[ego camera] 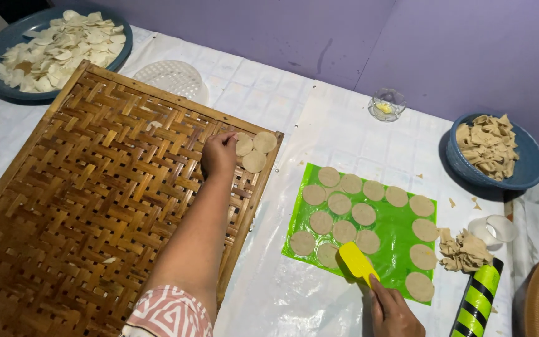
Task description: Transferring dough circles to a woven tray using a spatula and rolling out dough on a plastic mat.
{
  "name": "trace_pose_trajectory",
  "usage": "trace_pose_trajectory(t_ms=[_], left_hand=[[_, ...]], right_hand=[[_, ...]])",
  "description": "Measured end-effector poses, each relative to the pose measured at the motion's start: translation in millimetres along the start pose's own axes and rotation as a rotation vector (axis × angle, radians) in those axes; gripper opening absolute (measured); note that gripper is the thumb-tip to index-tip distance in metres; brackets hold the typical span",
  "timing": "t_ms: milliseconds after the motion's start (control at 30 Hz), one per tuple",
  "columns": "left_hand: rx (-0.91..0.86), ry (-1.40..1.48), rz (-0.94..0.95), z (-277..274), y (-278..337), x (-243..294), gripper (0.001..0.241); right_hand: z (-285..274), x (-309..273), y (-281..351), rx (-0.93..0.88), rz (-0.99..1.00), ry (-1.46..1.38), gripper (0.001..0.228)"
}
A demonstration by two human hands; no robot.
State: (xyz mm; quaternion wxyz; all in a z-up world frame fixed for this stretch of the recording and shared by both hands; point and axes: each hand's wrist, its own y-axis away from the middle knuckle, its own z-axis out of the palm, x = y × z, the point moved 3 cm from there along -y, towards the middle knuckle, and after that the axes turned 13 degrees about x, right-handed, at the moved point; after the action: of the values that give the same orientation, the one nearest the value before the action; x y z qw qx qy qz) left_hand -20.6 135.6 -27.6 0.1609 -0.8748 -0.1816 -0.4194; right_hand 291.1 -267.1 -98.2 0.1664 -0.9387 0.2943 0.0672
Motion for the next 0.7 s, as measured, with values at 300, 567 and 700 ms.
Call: trace_pose_trajectory(t_ms=[300, 567, 700], left_hand=[[0.012, -0.187, 0.219, 4.0, 1.4, -3.1, 0.066], [-0.110, -0.011, 0.417, -20.6, 131.8, 26.8, 0.062], [-0.438, 0.090, 0.423, -20.0, 222.1, 11.3, 0.059]], right_hand=[[-30.6, -4.2, -11.4, 0.079, 0.025, 0.028, 0.040], [-22.9, 16.1, -50.6, 0.099, 0.031, 0.190, 0.033], [-8.4, 18.8, -72.3, 0.131, -0.059, 0.238, 0.031]])
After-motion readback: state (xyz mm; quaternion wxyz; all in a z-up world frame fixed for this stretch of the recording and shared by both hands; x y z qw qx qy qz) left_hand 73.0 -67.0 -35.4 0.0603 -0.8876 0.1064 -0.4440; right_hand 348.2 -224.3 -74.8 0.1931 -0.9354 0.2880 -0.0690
